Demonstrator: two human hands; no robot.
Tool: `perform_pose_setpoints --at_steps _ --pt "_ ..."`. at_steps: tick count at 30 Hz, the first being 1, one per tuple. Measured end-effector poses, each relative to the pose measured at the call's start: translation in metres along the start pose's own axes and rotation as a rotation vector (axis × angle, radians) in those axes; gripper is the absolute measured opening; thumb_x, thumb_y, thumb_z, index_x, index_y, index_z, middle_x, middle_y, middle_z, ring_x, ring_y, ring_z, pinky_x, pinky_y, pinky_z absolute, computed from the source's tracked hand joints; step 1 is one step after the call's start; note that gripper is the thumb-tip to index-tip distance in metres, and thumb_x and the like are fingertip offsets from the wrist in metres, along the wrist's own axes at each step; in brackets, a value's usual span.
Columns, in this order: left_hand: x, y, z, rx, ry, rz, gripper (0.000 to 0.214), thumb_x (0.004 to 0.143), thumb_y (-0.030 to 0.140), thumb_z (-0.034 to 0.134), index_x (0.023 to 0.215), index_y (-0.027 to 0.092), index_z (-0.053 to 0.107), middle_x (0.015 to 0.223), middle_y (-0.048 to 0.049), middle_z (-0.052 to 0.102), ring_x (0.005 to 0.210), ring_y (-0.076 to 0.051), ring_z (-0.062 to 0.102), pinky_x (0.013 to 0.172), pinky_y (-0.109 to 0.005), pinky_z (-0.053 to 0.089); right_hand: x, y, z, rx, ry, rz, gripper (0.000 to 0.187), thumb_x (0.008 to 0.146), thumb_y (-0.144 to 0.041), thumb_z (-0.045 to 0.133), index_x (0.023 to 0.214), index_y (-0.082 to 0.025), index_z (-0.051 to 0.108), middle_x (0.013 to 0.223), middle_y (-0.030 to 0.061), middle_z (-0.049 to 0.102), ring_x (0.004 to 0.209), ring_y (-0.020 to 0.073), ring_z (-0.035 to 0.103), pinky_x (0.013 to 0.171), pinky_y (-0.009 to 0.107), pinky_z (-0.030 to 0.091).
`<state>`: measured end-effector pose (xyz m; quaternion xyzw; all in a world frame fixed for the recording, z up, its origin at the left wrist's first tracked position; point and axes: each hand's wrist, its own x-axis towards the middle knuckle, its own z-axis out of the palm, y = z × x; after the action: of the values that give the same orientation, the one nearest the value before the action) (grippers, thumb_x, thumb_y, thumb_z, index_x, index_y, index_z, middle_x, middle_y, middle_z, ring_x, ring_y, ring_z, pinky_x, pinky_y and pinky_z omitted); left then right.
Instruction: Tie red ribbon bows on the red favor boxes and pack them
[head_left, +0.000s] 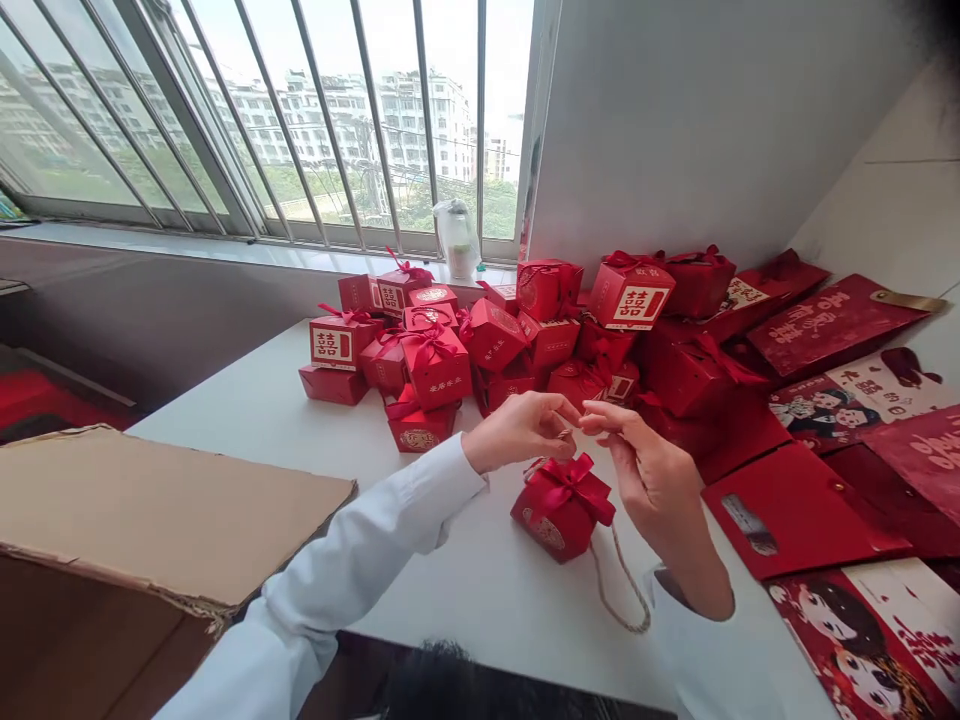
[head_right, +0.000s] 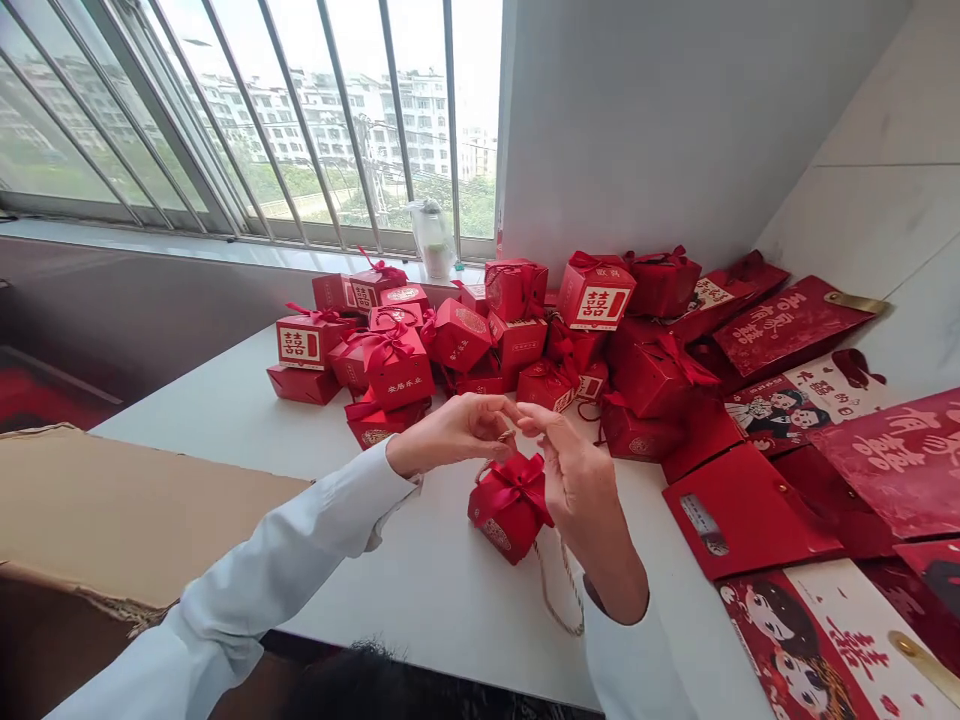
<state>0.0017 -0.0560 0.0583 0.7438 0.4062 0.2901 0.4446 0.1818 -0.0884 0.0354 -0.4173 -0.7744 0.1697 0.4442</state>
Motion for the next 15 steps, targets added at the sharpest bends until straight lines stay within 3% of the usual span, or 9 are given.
perform_pose_setpoints --at_steps 2,7,11,13,15 --pt "-0.004 0.002 -0.001 0.134 0.023 -0.020 0.023 0.068 0.016 0.063 0.091 0.016 0.066 0.065 0.0014 0.065 0.057 -0.011 0.058 0.051 -0.019 0.042 -0.016 0.017 -0.010 -0.051 0.094 0.069 0.032 0.092 -0.024 0.036 0.115 -0.026 0.058 0.108 0.0042 0.066 0.102 0.0211 0.062 0.091 0.036 0.048" --pt "-0.022 -0.005 -0.012 0.161 0.118 -0.090 0.018 0.070 0.016 0.058 0.087 0.017 0.065 0.067 0.0008 0.065 0.059 -0.013 0.063 0.055 -0.020 0.048 -0.085 0.070 -0.021 0.013 -0.014 0.453 0.035 0.086 -0.045 0.053 0.114 -0.025 0.055 0.114 0.0093 0.062 0.100 0.0260 0.061 0.086 0.042 0.051" --pt "-0.034 -0.010 -0.017 0.153 0.245 -0.141 0.018 0.073 0.018 0.056 0.088 0.016 0.065 0.071 -0.0010 0.065 0.061 -0.014 0.064 0.054 -0.021 0.049 -0.119 0.077 0.017 0.178 -0.085 0.515 0.082 0.071 -0.048 0.070 0.138 -0.026 0.030 0.138 0.0131 0.043 0.117 0.0309 0.050 0.092 0.048 0.048" --pt "-0.039 -0.008 -0.012 0.148 0.281 -0.152 0.018 0.074 0.017 0.055 0.089 0.016 0.064 0.072 -0.0012 0.065 0.061 -0.013 0.064 0.053 -0.020 0.048 -0.121 0.071 0.045 0.187 -0.058 0.483 0.103 0.065 -0.044 0.075 0.145 -0.027 0.013 0.149 0.0138 0.027 0.131 0.0333 0.036 0.103 0.052 0.037" --pt "-0.044 -0.004 -0.004 0.105 0.265 -0.156 0.019 0.075 0.015 0.053 0.091 0.016 0.063 0.073 -0.0009 0.065 0.061 -0.013 0.063 0.055 -0.020 0.048 -0.116 0.068 0.066 0.271 -0.050 0.471 0.116 0.063 -0.042 0.077 0.147 -0.028 -0.001 0.151 0.0158 0.020 0.131 0.0334 0.037 0.100 0.051 0.040"
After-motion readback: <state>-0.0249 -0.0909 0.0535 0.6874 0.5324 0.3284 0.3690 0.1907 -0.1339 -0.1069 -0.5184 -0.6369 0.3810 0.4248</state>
